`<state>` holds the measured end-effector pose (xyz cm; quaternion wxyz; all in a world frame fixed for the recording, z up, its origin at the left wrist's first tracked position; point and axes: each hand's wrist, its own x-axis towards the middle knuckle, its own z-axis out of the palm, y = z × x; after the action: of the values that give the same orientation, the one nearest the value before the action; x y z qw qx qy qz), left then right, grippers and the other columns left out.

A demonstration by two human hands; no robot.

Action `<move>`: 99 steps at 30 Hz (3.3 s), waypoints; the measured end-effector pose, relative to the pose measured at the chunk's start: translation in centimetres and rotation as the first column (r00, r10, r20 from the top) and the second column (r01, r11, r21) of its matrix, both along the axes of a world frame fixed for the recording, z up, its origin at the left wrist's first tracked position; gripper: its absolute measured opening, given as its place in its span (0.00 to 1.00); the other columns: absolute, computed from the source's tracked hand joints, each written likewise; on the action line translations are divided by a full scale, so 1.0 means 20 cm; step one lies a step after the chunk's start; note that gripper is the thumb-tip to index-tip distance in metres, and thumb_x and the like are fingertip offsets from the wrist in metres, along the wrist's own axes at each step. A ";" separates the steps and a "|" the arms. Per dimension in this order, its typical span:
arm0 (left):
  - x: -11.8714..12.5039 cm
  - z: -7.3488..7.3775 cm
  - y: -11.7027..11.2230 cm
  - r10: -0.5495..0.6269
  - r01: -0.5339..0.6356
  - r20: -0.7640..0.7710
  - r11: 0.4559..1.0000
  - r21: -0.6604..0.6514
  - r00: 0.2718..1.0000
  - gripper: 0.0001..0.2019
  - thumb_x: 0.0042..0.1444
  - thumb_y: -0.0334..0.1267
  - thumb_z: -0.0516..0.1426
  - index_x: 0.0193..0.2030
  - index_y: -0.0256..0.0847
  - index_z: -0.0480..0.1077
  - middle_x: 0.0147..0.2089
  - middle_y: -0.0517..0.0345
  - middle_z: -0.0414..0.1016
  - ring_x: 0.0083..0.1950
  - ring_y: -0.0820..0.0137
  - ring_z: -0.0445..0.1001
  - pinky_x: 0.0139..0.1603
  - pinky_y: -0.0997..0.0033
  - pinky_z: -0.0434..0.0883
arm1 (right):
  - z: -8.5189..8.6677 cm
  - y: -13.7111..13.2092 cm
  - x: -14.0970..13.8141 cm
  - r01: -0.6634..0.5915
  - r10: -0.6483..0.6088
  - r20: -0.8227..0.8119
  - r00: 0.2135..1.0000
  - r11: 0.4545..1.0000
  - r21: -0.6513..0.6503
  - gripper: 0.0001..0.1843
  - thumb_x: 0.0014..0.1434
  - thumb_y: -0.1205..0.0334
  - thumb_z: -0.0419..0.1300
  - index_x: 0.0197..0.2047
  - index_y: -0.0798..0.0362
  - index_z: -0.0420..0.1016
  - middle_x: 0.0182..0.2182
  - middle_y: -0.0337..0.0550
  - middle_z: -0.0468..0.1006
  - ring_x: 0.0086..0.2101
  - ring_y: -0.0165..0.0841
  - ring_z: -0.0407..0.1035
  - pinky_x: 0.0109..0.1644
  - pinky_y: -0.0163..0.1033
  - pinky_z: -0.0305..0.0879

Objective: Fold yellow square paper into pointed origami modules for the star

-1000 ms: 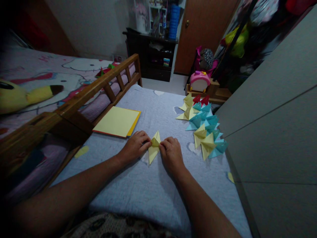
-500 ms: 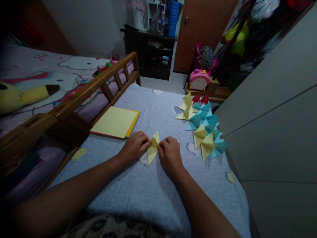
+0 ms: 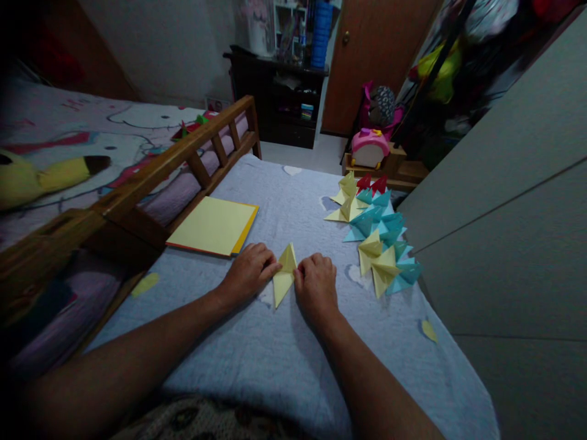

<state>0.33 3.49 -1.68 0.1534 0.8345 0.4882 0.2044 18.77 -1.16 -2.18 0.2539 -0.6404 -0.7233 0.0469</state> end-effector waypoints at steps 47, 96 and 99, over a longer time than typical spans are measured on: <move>-0.03 0.05 -0.23 -0.162 0.256 -0.387 0.945 0.204 0.908 0.16 0.67 0.27 0.53 0.61 0.30 0.68 0.57 0.45 0.73 0.55 0.57 0.68 0.54 0.58 0.68 | 0.08 -0.11 -0.03 -0.246 0.249 0.022 0.968 0.964 -0.103 0.20 0.66 0.69 0.56 0.59 0.45 0.76 0.50 0.47 0.77 0.48 0.42 0.63 0.55 0.49 0.59; -0.04 -0.03 -0.20 -0.324 0.373 -0.220 0.898 0.234 0.920 0.17 0.70 0.33 0.50 0.63 0.34 0.66 0.65 0.46 0.70 0.67 0.62 0.66 0.66 0.60 0.66 | 0.10 -0.07 0.01 -0.322 0.366 0.113 0.924 0.902 -0.288 0.34 0.71 0.45 0.47 0.72 0.54 0.57 0.70 0.48 0.60 0.70 0.49 0.47 0.70 0.58 0.43; -0.04 -0.04 -0.20 -0.323 0.371 -0.228 0.904 0.213 0.919 0.18 0.70 0.31 0.48 0.64 0.35 0.65 0.66 0.46 0.70 0.68 0.63 0.66 0.66 0.59 0.67 | 0.09 -0.06 0.00 -0.293 0.346 0.141 0.928 0.909 -0.297 0.34 0.71 0.45 0.47 0.72 0.54 0.57 0.71 0.46 0.57 0.70 0.49 0.47 0.70 0.58 0.43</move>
<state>-0.53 -0.55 -2.48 0.0339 0.9363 0.3136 0.1546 18.81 -2.38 -0.34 0.0823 -0.5430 -0.8263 0.1248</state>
